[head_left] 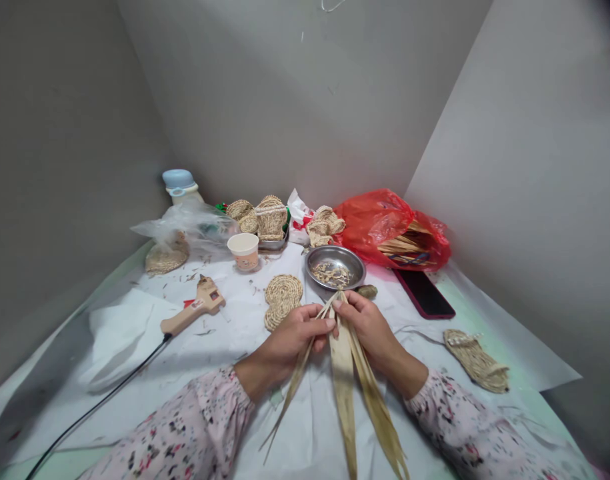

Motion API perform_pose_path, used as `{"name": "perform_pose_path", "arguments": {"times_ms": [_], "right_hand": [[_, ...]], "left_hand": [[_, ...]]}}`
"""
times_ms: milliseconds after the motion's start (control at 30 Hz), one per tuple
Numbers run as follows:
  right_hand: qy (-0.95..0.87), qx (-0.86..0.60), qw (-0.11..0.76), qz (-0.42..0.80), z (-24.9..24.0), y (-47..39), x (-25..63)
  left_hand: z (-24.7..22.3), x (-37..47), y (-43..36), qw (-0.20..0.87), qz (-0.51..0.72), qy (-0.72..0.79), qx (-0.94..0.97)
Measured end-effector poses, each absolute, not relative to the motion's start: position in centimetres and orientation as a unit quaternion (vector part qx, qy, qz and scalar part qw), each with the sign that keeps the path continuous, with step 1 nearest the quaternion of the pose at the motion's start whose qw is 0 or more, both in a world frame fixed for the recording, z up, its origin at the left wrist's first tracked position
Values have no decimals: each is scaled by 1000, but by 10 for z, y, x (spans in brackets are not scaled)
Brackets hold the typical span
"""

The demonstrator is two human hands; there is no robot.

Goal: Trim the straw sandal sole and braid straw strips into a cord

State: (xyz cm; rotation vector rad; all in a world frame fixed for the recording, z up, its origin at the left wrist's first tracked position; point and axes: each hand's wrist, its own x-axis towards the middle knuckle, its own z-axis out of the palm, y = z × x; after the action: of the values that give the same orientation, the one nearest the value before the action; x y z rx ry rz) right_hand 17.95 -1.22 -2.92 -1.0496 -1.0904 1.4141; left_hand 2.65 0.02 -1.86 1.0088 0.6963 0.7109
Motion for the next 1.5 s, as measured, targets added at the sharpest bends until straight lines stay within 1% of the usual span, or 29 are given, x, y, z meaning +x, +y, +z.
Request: {"name": "perform_pose_path", "arguments": {"times_ms": [300,533,800,933,1000,1100,1200,1267,1400,1500], "right_hand": [[-353,-441,603,564,-27,-2,194],[-303,-444,680,499,-28,13,213],[-176,-354,724,566,-23,21,232],[-155,-296,740,583,-20,22,244],[-173,-279,732,597,-17,22,248],[-234,-267,691,629,-11,18,246],[-294,-277,622,671,-9,10,235],[-333,-308,565,689,-12,5,224],[-426,-350,482,681,-24,-3,202],[-474,-379,466,644,-27,-7,194]], "left_hand": [[-20,25,-2,782,272,299,474],[-18,24,-4,805,240,277,467],[-16,21,-4,828,211,241,460],[-16,19,-5,836,168,230,470],[-20,19,-4,842,159,222,465],[-27,20,-2,856,192,218,427],[-33,20,1,858,251,229,385],[-33,20,3,860,283,236,353],[-27,23,3,863,300,241,326],[-24,26,2,829,314,265,380]]}}
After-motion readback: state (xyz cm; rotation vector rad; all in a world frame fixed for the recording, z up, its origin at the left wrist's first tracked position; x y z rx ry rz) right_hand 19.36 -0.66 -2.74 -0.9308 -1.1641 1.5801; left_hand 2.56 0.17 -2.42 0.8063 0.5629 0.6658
